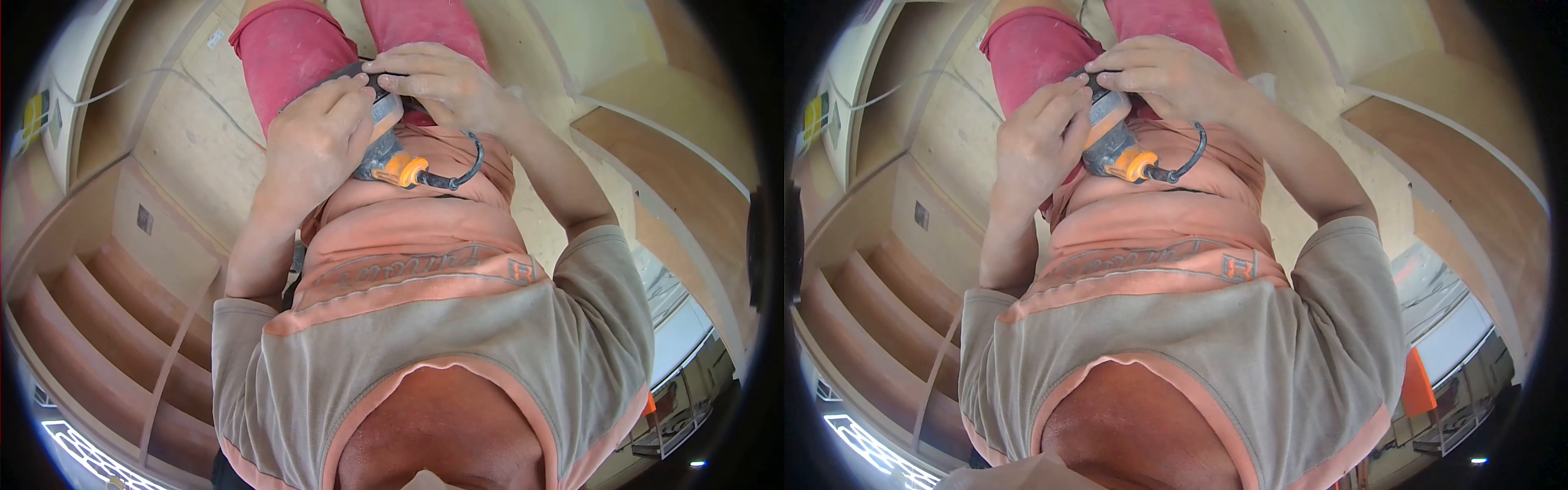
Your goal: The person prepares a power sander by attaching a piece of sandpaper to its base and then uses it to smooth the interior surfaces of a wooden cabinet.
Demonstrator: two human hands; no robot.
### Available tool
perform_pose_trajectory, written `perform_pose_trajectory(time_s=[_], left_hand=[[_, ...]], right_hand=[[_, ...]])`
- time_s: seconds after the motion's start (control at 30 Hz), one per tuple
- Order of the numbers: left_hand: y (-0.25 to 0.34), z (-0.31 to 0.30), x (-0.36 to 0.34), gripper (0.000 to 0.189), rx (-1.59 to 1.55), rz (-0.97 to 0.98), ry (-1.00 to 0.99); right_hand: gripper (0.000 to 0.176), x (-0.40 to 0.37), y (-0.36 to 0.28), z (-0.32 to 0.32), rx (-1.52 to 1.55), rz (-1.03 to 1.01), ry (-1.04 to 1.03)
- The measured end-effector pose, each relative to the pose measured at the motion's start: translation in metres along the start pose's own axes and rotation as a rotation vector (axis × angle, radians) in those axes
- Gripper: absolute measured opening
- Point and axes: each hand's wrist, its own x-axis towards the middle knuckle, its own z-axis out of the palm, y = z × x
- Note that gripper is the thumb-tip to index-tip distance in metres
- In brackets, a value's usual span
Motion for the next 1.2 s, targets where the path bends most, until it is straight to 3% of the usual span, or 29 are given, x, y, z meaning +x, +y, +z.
perform_pose_trajectory(time_s=[0.07,0.23,0.3,0.37,0.47,0.53,0.7,0.9,1.0,1.07,1.2], left_hand=[[-0.004,-0.006,-0.002,0.028,-0.015,0.112,-0.079],[0.0,-0.021,-0.007,0.039,0.003,0.097,-0.176],[0.002,-0.024,-0.012,0.042,-0.023,0.059,-0.176],[0.006,-0.022,-0.019,0.044,-0.213,-0.139,-0.015],[-0.009,-0.033,-0.031,0.05,-0.17,-0.034,-0.031],[-0.011,-0.033,-0.035,0.046,-0.167,-0.023,-0.034],[-0.008,-0.032,-0.027,0.037,-0.159,0.007,-0.051],[-0.019,-0.017,-0.008,0.022,-0.039,0.236,-0.042],[-0.019,-0.021,0.007,0.02,-0.06,0.215,-0.113],[-0.023,-0.02,0.011,0.02,-0.155,0.045,-0.16],[-0.033,-0.011,0.012,0.021,-0.249,0.069,-0.079]], right_hand=[[0.037,-0.005,-0.003,-0.007,-0.049,-0.012,-0.061],[0.05,0.011,-0.014,-0.014,0.216,0.099,-0.093],[0.052,0.014,-0.012,-0.007,0.189,0.05,-0.13],[0.053,0.015,-0.011,-0.005,0.157,0.008,-0.165],[0.054,0.01,-0.02,-0.006,0.075,0.058,-0.187],[0.057,0.006,-0.022,-0.004,0.033,0.065,-0.12],[0.057,-0.002,-0.028,-0.014,0.012,0.086,-0.176],[0.061,-0.017,-0.035,-0.017,-0.005,0.167,-0.188],[0.063,-0.02,-0.029,-0.016,-0.024,0.212,-0.194],[0.063,-0.021,-0.03,-0.012,-0.024,0.23,-0.188],[0.064,-0.005,-0.04,-0.017,-0.023,0.312,-0.227]])
